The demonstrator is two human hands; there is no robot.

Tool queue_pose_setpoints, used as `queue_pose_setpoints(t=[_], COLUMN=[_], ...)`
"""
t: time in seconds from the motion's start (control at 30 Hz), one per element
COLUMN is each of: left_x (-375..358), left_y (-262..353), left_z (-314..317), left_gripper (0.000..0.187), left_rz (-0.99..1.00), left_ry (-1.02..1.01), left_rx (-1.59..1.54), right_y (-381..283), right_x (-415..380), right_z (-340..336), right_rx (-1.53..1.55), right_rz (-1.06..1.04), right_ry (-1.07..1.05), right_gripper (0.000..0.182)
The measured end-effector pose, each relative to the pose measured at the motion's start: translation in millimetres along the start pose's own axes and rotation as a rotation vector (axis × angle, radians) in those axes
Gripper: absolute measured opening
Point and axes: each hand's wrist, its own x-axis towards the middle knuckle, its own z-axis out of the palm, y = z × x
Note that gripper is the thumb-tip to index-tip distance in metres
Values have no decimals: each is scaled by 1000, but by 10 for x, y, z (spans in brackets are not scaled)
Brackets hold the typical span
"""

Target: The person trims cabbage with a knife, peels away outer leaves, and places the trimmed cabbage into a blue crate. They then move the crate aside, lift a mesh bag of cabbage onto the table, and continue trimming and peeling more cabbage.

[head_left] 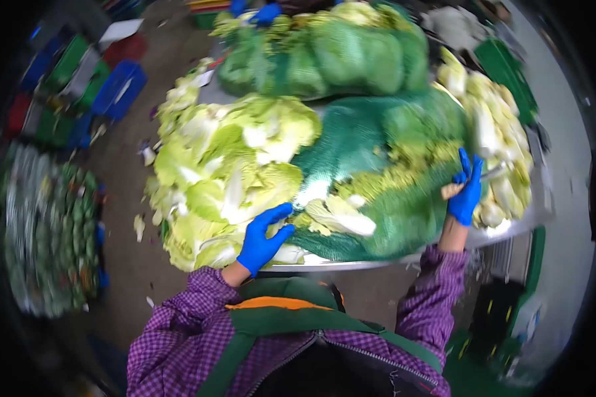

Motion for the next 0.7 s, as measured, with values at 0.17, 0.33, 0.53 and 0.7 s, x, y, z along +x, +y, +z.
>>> queue_pose_setpoints(t=[0.17, 0.33, 0.53, 0.7], left_x=[-295, -666, -647, -521], left_y=[56, -279, -786, -842], left_z=[-527, -1055, -1381, -1714], left_gripper=[57, 103, 138, 141], left_rz=[365, 41, 98, 116], left_ry=[772, 1025, 835, 697], left_rx=[797, 983, 785, 601], right_y=[1011, 2368, 3901, 3502], right_x=[-821, -582, -722, -1457], right_z=[1179, 2097, 2411, 2062], right_rx=[-433, -530, 474, 107], right_rz=[86, -143, 810, 681], right_ry=[-545, -673, -790, -388], right_gripper=[45, 59, 70, 69])
